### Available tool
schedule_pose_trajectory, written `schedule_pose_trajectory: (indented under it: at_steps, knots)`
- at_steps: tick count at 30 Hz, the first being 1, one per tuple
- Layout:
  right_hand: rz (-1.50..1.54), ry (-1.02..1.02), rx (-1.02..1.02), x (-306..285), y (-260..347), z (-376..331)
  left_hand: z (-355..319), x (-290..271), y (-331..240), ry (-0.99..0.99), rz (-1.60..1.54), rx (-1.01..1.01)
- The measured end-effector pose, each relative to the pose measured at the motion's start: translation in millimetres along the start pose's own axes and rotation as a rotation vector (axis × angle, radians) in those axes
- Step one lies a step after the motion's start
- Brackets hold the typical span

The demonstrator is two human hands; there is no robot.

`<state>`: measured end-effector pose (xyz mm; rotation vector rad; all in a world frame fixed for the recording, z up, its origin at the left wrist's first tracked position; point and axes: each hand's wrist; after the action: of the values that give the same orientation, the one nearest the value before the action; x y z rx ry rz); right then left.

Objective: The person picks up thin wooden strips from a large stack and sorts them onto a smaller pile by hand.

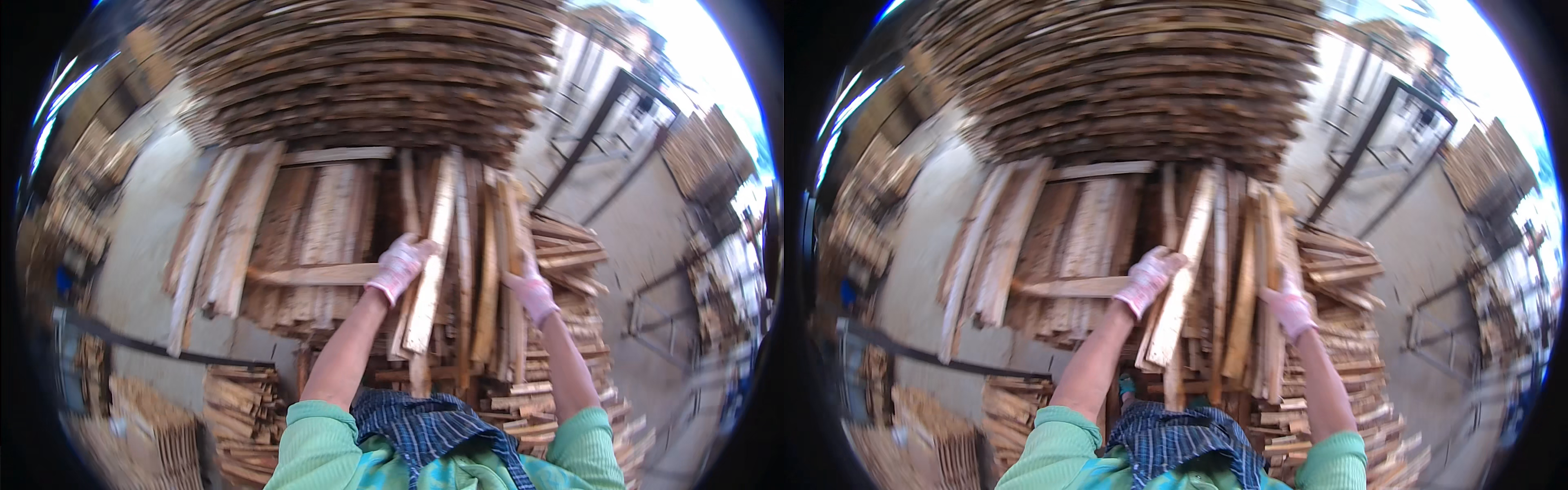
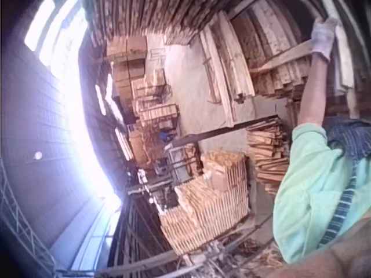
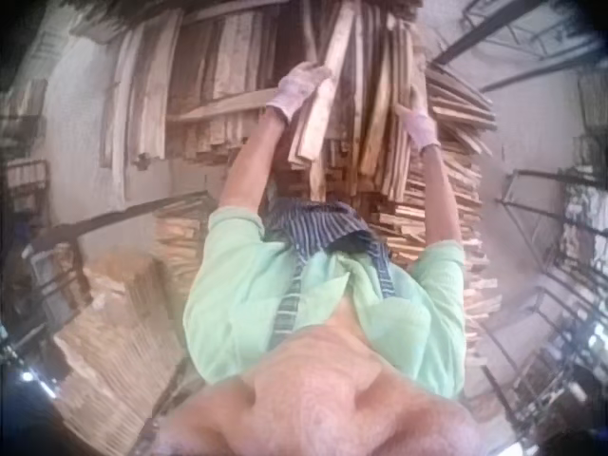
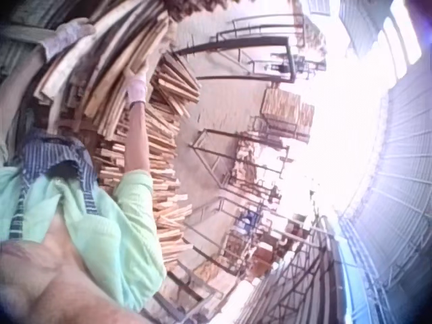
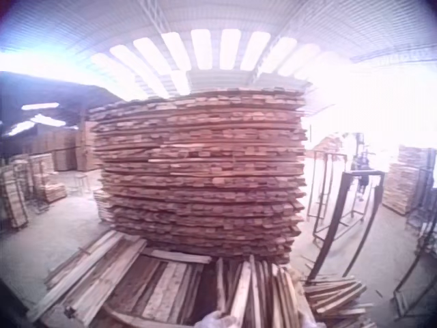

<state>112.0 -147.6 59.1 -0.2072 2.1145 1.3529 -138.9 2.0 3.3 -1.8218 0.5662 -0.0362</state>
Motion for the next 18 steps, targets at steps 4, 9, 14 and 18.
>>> schedule_pose_trajectory:
  at_steps: [4,9,14,18]
  knots:
    - [0.093,-0.135,-0.28,-6.7,-80.1,19.5,-52.4,-66.0,-16.6,0.196,-0.323,-0.073]
    - [0.364,-0.128,-0.446,-9.8,-45.3,11.2,-85.1,-193.9,-64.0,-0.228,0.365,0.04]
    - [0.254,0.052,-0.349,31.8,118.4,-11.6,-21.1,-256.4,-1.9,-0.608,1.231,-0.208]
    - [0.207,0.158,-0.326,99.3,206.3,-0.3,7.5,-266.7,15.9,-0.607,1.387,-0.07]
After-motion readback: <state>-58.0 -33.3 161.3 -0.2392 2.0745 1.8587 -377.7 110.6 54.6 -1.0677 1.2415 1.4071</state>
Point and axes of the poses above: each hand's wrist, its own z-axis towards the middle knuckle, its own x-axis out of the palm, y = z × x, and after that the axes turned 12 degrees about -x, right-handed
